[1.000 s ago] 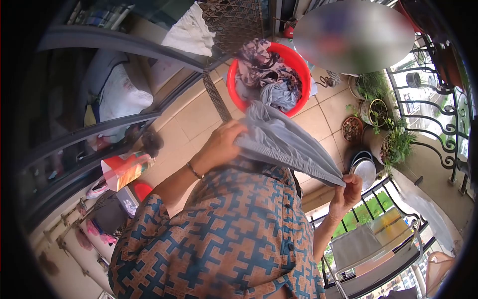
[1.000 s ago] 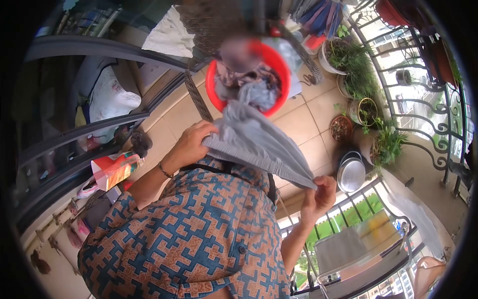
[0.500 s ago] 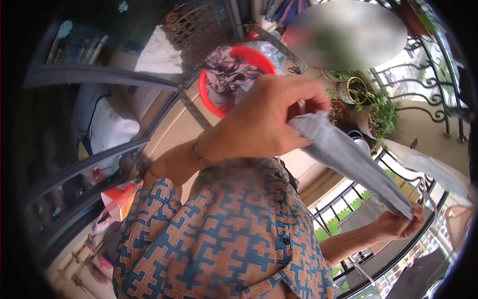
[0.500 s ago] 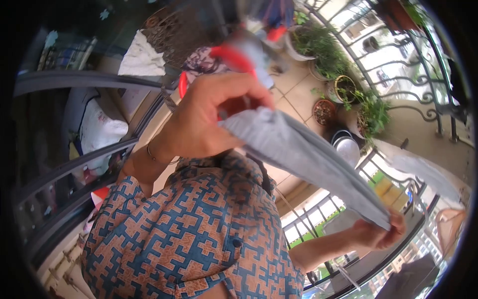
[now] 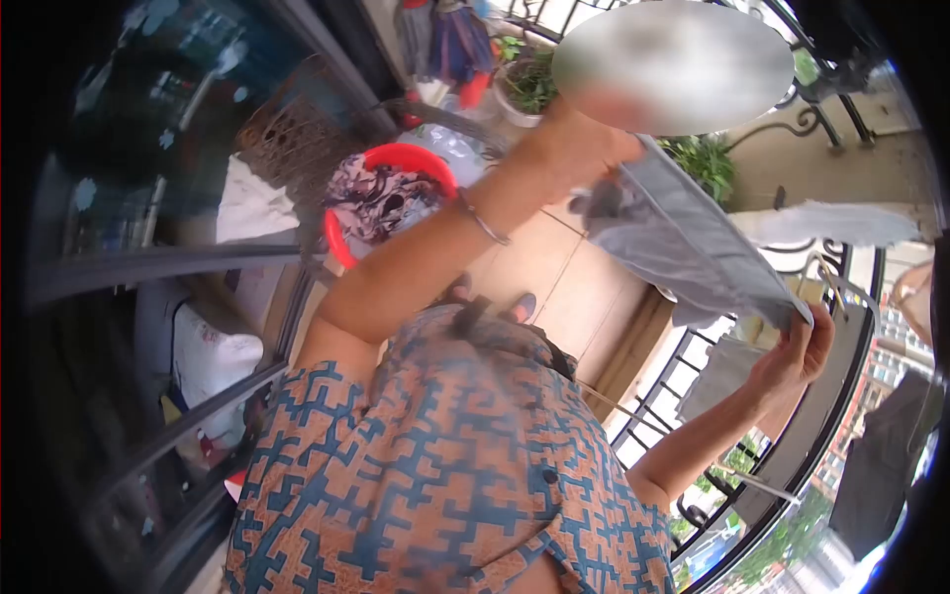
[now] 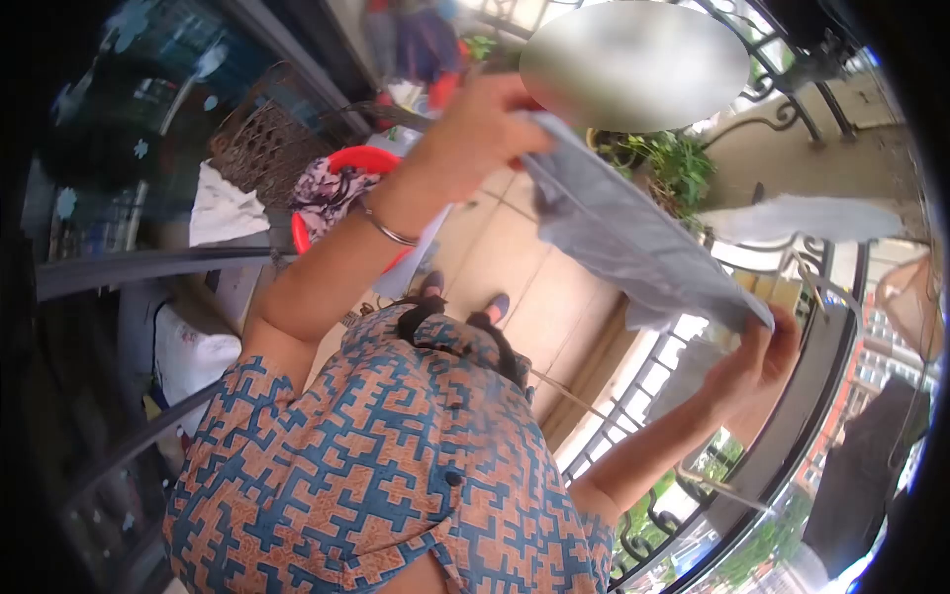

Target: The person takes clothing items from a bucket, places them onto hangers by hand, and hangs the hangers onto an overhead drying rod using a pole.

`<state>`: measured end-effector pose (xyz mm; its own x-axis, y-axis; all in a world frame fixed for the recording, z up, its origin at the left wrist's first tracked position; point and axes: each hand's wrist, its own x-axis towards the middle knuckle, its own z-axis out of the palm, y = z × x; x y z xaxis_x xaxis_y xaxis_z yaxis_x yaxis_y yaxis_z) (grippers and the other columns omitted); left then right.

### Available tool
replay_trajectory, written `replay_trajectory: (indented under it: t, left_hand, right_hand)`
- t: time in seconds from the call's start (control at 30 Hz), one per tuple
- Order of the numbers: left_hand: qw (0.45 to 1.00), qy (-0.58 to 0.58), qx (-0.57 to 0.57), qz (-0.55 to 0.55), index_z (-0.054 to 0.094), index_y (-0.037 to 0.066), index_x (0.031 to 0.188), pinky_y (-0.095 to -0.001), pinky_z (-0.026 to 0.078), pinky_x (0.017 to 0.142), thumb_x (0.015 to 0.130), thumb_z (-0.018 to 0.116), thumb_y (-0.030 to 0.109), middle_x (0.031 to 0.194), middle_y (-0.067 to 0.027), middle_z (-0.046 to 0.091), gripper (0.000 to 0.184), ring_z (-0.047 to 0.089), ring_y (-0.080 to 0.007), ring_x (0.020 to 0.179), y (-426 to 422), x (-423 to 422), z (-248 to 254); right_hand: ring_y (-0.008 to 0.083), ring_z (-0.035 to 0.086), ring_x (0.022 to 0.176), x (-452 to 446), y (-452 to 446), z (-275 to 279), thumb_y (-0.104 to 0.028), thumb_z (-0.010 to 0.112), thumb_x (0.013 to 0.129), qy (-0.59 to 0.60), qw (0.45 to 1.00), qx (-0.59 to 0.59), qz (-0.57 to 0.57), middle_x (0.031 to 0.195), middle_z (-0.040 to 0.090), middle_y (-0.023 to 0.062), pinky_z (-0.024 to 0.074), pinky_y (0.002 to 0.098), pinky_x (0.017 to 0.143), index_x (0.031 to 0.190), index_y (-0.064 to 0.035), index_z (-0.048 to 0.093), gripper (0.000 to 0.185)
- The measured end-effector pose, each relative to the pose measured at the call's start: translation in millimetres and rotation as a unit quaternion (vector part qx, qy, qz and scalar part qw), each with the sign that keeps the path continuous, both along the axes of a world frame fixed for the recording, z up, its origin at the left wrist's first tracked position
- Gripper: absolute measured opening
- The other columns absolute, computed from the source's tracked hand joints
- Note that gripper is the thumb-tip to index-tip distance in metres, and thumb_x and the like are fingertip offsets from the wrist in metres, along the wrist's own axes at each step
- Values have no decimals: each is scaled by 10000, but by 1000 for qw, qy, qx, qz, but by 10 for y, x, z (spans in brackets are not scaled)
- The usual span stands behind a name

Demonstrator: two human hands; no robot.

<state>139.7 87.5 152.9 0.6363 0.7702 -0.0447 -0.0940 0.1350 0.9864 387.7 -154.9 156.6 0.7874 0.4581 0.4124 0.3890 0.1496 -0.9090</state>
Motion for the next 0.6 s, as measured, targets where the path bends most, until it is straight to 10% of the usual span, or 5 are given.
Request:
replay_trajectory:
  t: [0.23, 0.53, 0.6]
  left_hand:
    - [997, 59, 36, -40, 683, 27, 934, -210, 469, 544, 748, 635, -16, 856, -35, 648, 197, 573, -85, 674, -283, 83, -448]
    - [868, 178, 463, 4, 636, 71, 812, -348, 466, 663, 614, 654, 143, 794, -110, 579, 211, 581, -284, 752, -621, -40, -690]
    - [930, 170, 309, -105, 624, 65, 831, -351, 468, 667, 614, 653, 154, 800, -105, 585, 236, 582, -273, 759, -747, 36, -932]
  right_hand:
    - [120, 594, 791, 287, -14, -170, -2, 598, 827, 51, 997, -23, 47, 839, 620, 54, 482, 231, 729, 897, -7, 609, 71]
    - [81, 557, 810, 40, 453, -361, -21, 581, 853, 126, 984, -22, 125, 892, 588, 17, 451, 212, 727, 936, -47, 595, 88]
    - [71, 527, 810, -157, 533, -399, 5, 554, 838, 101, 983, -34, 151, 882, 565, -4, 422, 202, 728, 910, -44, 581, 91]
